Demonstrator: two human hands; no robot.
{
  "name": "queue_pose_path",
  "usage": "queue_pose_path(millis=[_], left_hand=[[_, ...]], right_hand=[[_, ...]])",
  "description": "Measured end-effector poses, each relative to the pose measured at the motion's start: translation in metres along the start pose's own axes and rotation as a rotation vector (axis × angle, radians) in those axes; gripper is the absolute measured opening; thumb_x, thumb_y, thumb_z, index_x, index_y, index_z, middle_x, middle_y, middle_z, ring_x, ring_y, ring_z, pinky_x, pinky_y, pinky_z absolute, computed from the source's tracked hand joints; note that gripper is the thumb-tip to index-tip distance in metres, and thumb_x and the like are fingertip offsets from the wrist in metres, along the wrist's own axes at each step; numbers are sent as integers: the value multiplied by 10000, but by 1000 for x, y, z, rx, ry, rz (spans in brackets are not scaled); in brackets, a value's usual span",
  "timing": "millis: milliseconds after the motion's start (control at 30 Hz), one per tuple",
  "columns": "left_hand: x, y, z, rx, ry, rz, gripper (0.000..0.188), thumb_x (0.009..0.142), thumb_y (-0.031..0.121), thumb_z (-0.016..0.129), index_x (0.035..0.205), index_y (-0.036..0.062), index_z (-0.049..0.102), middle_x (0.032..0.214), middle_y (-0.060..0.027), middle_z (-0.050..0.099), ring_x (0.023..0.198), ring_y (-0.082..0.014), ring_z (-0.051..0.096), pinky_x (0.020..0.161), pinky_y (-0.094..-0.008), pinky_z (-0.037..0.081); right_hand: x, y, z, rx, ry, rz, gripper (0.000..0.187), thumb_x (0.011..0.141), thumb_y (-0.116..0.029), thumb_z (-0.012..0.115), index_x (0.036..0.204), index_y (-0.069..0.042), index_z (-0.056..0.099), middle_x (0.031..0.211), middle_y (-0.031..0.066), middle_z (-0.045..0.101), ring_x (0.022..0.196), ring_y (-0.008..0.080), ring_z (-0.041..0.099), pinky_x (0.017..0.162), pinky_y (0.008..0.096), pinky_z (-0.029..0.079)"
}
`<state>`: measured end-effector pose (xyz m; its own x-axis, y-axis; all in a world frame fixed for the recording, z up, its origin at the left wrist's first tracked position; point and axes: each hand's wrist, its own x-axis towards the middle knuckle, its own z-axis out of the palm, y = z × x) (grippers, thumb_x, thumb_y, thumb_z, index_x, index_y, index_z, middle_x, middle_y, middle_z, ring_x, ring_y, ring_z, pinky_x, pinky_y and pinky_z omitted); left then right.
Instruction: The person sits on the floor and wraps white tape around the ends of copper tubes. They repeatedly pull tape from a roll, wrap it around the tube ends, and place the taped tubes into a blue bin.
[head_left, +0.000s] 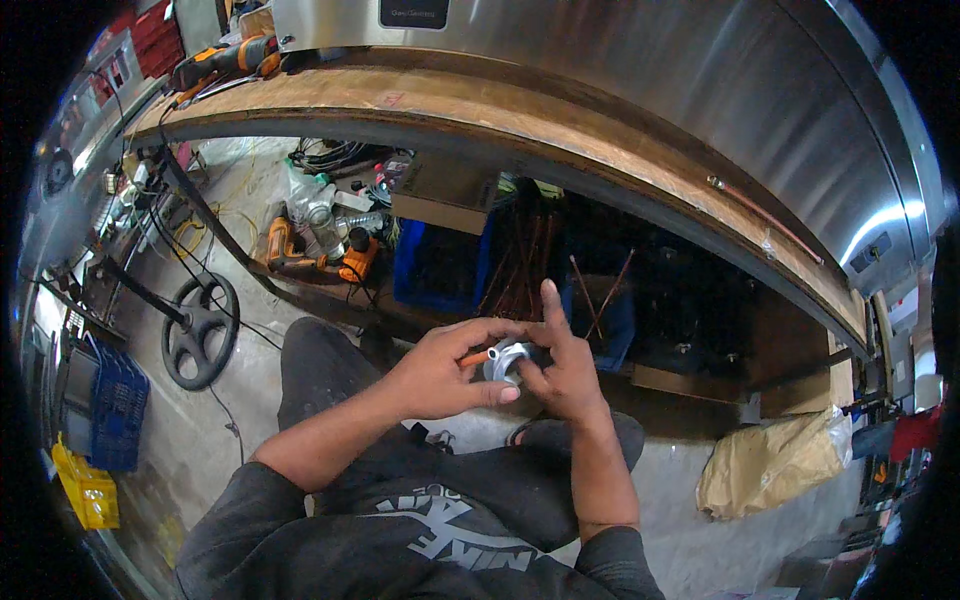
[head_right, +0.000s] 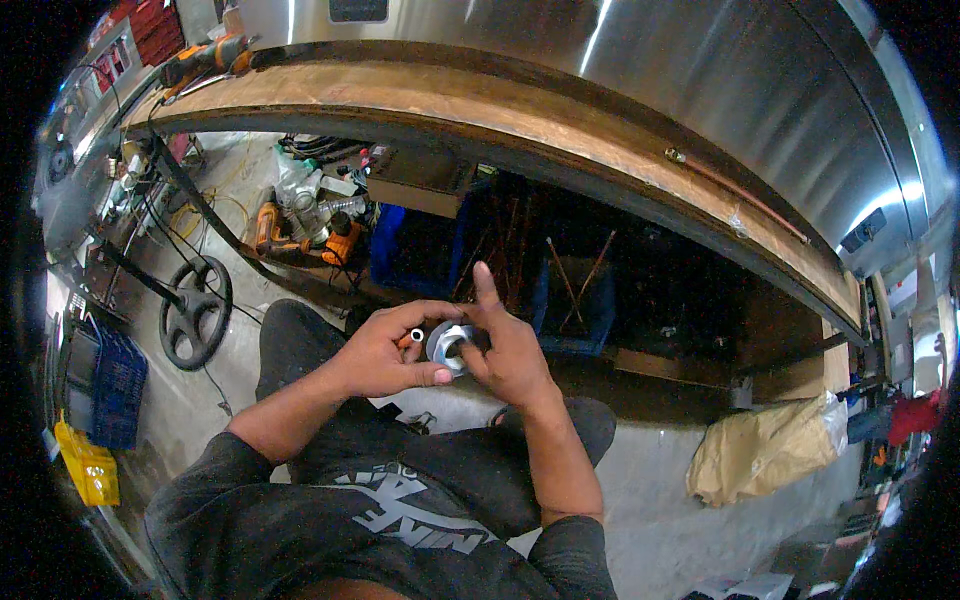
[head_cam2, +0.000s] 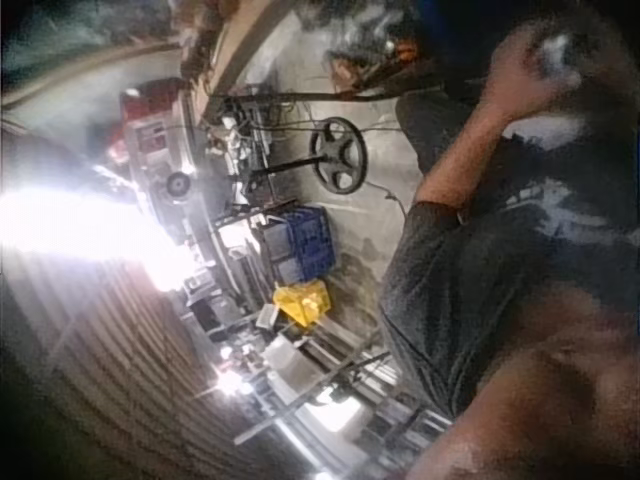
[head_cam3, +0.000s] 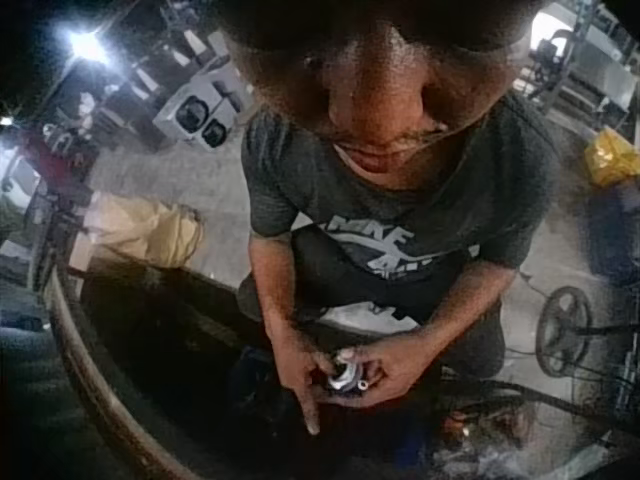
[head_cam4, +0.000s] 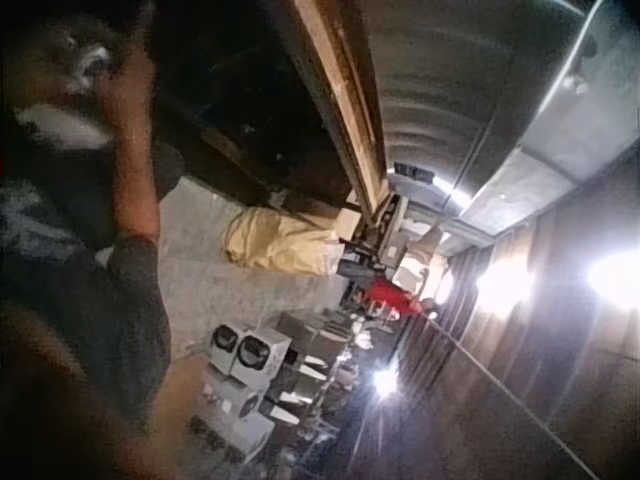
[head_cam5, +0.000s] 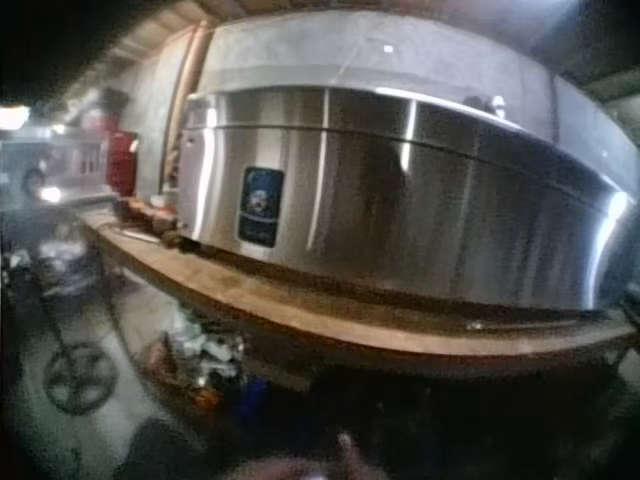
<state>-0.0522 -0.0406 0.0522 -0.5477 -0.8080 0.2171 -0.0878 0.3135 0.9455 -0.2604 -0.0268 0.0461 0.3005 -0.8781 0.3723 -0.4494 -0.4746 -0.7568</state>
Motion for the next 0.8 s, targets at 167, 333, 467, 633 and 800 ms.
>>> queue_pose_path(millis=[167,333,467,633,800], left_hand=[[9,15,-1,113,-46,-119,481,778,206,816,1206,58,655,838,0,663,621,-27,499,575,-210,427],[13,-2,9,73,31,-21,331,825,143,769,1116,25,664,838,-17,683,723,-35,586,646,-240,485],[16,-13,15,-156,157,-114,170,873,134,739,959,10,661,776,-15,658,682,-29,547,603,-213,451],[21,-16,19,-224,234,-193,151,909,152,709,947,20,646,794,8,633,685,-32,549,615,-208,454],[23,-15,11,-367,158,-237,164,932,170,682,986,17,652,845,-9,636,745,-72,588,667,-237,478]], right_hand=[[-11,8,3,-230,11,-128,1040,706,46,705,1568,-213,184,1205,211,627,976,407,653,813,449,556],[-11,13,6,-275,188,-305,917,718,25,718,1504,-214,310,1253,202,565,974,382,655,731,431,579],[-7,1,10,-212,395,-473,634,716,-74,777,1298,-115,529,1203,189,572,992,358,647,757,421,579],[-11,-4,11,-263,272,-294,382,704,-222,831,989,-45,648,1184,197,585,1033,350,639,814,407,564],[-12,7,13,-294,265,-264,347,692,-239,843,911,-33,669,1203,213,596,1042,366,643,847,406,554]])
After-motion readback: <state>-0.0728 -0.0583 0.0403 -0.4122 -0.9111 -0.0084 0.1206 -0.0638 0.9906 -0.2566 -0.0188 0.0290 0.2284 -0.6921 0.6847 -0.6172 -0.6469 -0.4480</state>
